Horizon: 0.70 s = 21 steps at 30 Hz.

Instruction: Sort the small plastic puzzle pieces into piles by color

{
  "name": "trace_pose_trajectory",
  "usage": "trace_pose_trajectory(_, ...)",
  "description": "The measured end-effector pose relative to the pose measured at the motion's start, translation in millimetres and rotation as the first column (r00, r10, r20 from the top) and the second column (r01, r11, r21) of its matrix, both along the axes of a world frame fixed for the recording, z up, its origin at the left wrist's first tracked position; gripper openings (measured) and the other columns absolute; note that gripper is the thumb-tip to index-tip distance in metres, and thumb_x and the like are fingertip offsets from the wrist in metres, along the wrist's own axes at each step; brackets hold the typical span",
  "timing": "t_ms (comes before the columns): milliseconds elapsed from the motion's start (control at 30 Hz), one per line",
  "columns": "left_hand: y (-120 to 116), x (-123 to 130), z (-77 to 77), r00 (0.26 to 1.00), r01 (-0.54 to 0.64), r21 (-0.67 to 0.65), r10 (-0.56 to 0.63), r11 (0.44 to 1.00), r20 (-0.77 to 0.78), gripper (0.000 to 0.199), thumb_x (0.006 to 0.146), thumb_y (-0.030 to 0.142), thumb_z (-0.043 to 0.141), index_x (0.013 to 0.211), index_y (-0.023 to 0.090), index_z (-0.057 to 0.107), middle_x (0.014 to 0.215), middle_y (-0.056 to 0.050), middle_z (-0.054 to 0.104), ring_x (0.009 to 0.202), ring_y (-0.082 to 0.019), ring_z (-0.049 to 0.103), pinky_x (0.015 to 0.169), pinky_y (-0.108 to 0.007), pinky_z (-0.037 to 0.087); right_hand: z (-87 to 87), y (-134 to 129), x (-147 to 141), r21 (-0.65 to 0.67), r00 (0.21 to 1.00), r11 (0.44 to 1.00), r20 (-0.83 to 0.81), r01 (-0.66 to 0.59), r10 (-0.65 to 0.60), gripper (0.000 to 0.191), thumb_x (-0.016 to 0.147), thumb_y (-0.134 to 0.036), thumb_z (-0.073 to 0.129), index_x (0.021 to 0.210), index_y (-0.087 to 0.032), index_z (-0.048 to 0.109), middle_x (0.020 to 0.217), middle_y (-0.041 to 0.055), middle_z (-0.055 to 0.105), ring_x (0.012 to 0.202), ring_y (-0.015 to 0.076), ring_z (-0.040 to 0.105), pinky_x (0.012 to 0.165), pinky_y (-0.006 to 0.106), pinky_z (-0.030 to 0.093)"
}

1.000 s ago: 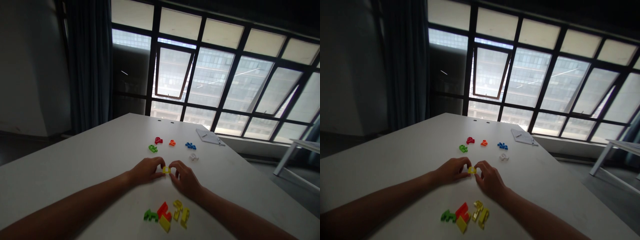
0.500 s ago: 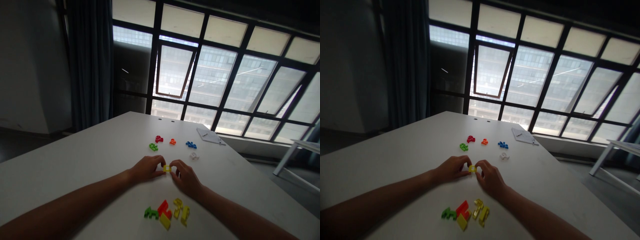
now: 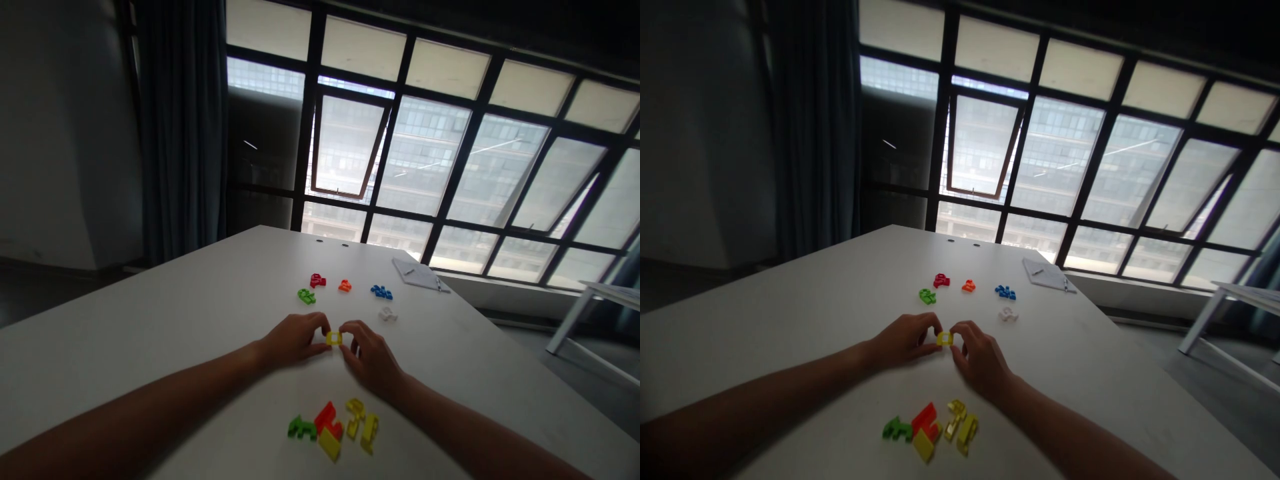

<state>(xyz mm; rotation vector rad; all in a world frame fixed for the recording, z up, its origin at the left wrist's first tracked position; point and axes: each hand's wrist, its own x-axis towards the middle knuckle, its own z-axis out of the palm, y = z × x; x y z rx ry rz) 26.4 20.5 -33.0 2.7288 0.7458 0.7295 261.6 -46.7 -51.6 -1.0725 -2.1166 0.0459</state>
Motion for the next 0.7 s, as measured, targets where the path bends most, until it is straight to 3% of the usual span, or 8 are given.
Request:
trace_pose_trajectory(567, -0.1, -0.5, -0.1, 1.000, -0.003, 0.015, 0.003, 1.000, -0.017, 0.026, 0.095, 0.046, 0.062, 0.107, 0.023, 0.060, 0.088, 0.000, 0.067, 0.070, -0.015, 0.062, 0.065, -0.024, 0.042, -2.3, 0.9, 1.3, -0.022, 1.000, 1.000, -0.023, 0.011, -0.012, 0.024, 0.091, -0.017, 0.058, 0.114, -0.022, 0.057, 0.104, 0.0054, 0.069, 0.062, 0.0114, 0.062, 0.060, 0.025, 0.051)
trace_pose_trajectory(700, 2.9, 0.6, -2.1, 0.995, -0.096, -0.030, 0.096, 0.995, 0.014, 0.033, 0.091, 0.053, 0.066, 0.104, 0.023, 0.058, 0.081, 0.002, 0.066, 0.065, -0.015, 0.061, 0.061, -0.024, 0.040, -2.5, 4.0, 2.2, -0.012, 0.996, 0.998, -0.068, 0.054, -0.055, 0.023, 0.089, -0.018, 0.060, 0.111, -0.022, 0.059, 0.099, 0.0040, 0.068, 0.059, 0.0111, 0.061, 0.061, 0.025, 0.052)
